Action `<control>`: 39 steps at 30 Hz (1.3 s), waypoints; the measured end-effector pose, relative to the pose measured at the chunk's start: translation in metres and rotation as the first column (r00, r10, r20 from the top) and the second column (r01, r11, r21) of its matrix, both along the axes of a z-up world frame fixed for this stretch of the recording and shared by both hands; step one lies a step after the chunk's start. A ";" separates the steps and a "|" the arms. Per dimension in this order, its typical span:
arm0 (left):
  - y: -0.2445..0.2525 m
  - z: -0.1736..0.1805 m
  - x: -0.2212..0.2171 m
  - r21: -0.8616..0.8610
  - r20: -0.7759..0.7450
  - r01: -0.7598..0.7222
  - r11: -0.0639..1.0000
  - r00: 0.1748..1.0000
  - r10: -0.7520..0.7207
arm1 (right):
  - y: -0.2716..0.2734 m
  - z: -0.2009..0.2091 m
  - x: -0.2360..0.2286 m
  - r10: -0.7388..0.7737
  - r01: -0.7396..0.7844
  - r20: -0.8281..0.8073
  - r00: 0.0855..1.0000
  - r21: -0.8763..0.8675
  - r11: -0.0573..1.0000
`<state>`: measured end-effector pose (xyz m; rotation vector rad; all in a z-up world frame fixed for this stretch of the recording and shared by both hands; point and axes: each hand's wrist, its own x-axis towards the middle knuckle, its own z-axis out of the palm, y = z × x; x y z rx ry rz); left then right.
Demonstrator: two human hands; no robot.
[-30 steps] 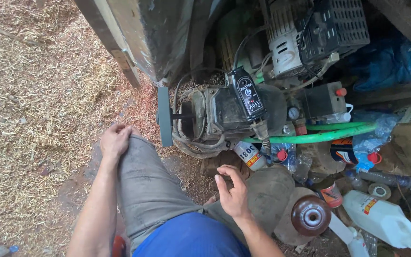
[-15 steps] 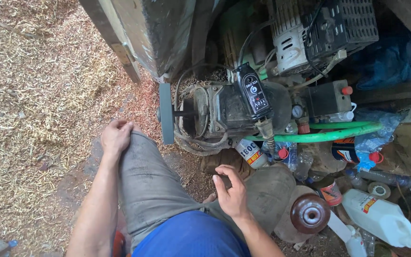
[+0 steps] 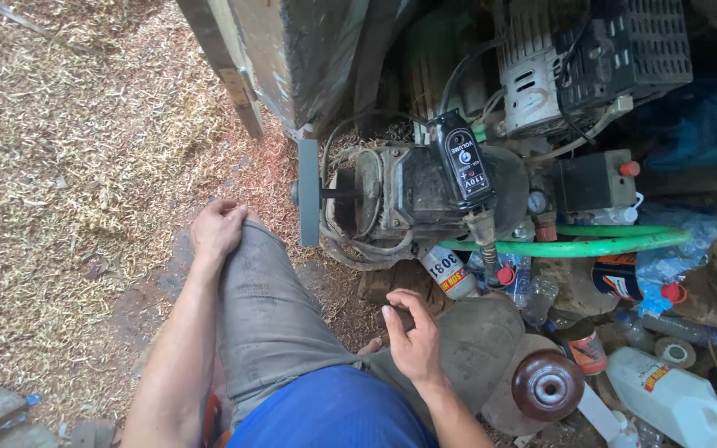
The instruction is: The person crouches by a bench grinder, holds its power plug and an inline switch, and connects the plug to the cord. They press the switch, rest a hand on the grinding wheel, and wait beside the machine as it runs.
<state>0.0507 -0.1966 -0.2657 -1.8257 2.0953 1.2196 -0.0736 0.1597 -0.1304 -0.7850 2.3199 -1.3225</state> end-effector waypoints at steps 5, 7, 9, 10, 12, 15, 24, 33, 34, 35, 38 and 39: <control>-0.003 -0.011 0.004 0.004 0.021 0.001 1.000 1.000 -0.001 | 0.001 -0.004 0.000 0.006 -0.006 0.017 1.000 -0.003 1.000; -0.005 -0.018 0.007 0.002 0.020 0.006 1.000 1.000 -0.006 | 0.001 -0.006 0.000 0.010 -0.010 0.025 1.000 -0.004 1.000; -0.006 -0.021 0.009 -0.001 0.004 0.012 1.000 1.000 -0.012 | 0.001 -0.008 0.000 0.018 -0.018 0.030 0.999 -0.003 1.000; -0.006 -0.020 0.008 0.000 0.005 0.011 1.000 1.000 -0.011 | 0.001 -0.009 0.001 0.018 -0.018 0.031 0.999 -0.003 1.000; -0.005 -0.018 0.008 0.007 -0.006 0.004 1.000 1.000 -0.004 | 0.001 -0.009 0.001 0.021 -0.021 0.032 0.999 -0.005 1.000; -0.005 -0.011 0.005 0.021 0.007 -0.004 1.000 1.000 0.004 | 0.000 -0.009 0.002 0.031 -0.031 0.031 0.999 -0.002 1.000; -0.005 -0.012 0.005 0.010 -0.011 -0.012 1.000 1.000 0.012 | 0.000 -0.012 0.002 0.055 -0.055 0.023 0.998 0.015 0.998; -0.002 -0.021 0.002 0.008 -0.035 -0.043 0.999 0.998 0.043 | 0.005 -0.018 0.003 0.087 -0.087 0.007 0.996 0.037 0.996; -0.002 -0.016 0.001 0.007 -0.036 -0.058 0.998 0.998 0.058 | 0.005 -0.018 0.003 0.102 -0.102 0.005 0.995 0.037 0.994; -0.002 -0.011 -0.001 0.031 -0.022 -0.053 0.998 0.998 0.053 | 0.005 -0.018 0.003 0.093 -0.094 0.019 0.995 0.035 0.995; -0.002 -0.002 -0.003 0.070 0.006 -0.057 0.996 0.998 0.057 | 0.004 -0.018 0.004 0.089 -0.091 0.041 0.995 0.036 0.995; -0.002 0.000 -0.004 0.087 0.021 -0.055 0.995 0.998 0.053 | 0.004 -0.018 0.005 0.082 -0.084 0.050 0.995 0.040 0.996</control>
